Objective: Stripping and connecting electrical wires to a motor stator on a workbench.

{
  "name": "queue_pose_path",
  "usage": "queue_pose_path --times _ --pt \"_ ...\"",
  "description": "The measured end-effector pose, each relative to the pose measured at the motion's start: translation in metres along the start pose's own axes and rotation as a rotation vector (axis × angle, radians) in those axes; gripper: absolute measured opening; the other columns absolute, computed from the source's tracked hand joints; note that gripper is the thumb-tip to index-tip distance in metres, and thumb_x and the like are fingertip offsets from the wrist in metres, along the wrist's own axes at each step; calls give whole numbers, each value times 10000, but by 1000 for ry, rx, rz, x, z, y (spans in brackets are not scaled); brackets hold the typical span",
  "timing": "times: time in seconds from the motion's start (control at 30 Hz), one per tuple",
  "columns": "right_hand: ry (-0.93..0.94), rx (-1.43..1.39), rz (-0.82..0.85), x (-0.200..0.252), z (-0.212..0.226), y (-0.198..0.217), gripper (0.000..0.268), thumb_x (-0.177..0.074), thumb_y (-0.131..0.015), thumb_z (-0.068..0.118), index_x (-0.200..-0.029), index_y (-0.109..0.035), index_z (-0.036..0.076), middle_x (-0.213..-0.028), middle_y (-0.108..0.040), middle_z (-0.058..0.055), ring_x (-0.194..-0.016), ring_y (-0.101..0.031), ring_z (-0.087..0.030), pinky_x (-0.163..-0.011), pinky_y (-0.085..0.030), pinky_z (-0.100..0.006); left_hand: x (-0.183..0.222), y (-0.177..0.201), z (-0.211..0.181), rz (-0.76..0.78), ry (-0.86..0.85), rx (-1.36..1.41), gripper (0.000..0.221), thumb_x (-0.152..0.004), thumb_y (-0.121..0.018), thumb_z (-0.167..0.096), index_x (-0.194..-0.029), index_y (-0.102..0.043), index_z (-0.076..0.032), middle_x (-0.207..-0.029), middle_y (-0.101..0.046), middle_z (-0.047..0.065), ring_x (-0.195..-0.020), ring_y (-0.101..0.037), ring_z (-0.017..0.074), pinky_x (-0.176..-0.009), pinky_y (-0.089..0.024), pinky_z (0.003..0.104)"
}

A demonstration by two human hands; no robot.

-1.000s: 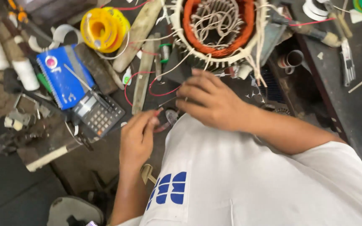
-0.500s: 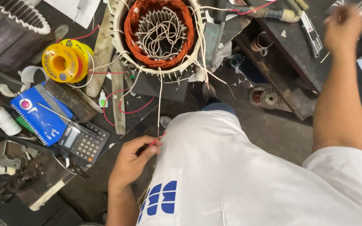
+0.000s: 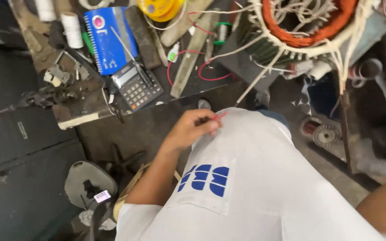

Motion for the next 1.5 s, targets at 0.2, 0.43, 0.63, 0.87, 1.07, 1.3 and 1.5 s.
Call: queue_pose_path --times 0.2,0.43,0.63,0.87,1.07,1.3,1.5 --pt "517 -49 331 98 355 -46 220 -926 -559 237 -1050 -603 61 -968 -672 -97 -788 -635 -238 -775 -476 -379 5 -21 -38 102 -145 -46 155 -940 -657 -196 -982 -699 -53 -813 -684 26 -696 -606 78 -685 -501 212" --pt "958 408 231 120 431 -102 140 -1008 -589 206 -1120 -577 123 -747 -501 -23 -485 -510 -246 -469 -435 -373 19 -25 -52 -12 -330 -174 108 -937 -659 -156 -953 -713 -63 -955 -740 47 -821 -661 106 -775 -536 230" --pt "915 661 103 106 441 -95 183 -1026 -623 231 -1202 -659 192 -794 -547 16 -508 -558 -177 -429 -413 -325 36 -37 -87 -137 -663 -439 59 -935 -626 -12 -931 -683 -27 -814 -664 84 -733 -621 232 -749 -507 335" --pt "1017 951 150 102 452 -75 321 -941 -619 236 -1259 -622 281 -736 -509 60 -489 -557 -124 -433 -389 -280 57 -61 -110 -261 -943 -1050 149 -919 -538 51 -947 -648 -44 -798 -526 8 -701 -485 201 -477 -347 326" --pt "1065 1039 378 105 448 -76 521 -845 -555 295 -1365 -518 287 -768 -547 52 -491 -626 -138 -430 -416 -301 64 -73 -117 -274 -1022 -1257 198 -1013 -585 -96 -816 -585 -104 -780 -504 -11 -675 -450 164 -467 -321 291" --pt "1026 848 356 105 443 -85 489 -841 -586 250 -1329 -556 240 -793 -548 27 -452 -572 -169 -386 -412 -329 61 -65 -116 -298 -964 -1138 208 -886 -488 109 -787 -545 -65 -722 -458 14 -646 -433 183 -464 -300 321" --pt "1027 761 294 103 447 -85 303 -957 -604 235 -1260 -601 245 -711 -490 22 -485 -563 -193 -413 -414 -354 59 -62 -112 -280 -926 -1071 167 -911 -493 60 -832 -573 -63 -738 -467 27 -652 -462 209 -484 -331 343"
Point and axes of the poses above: each hand's wrist, its own x-axis away from the middle knuckle, its own y-axis out of the back of the hand, z = x × y, the point moved 8 cm from there along -x, towards the middle knuckle
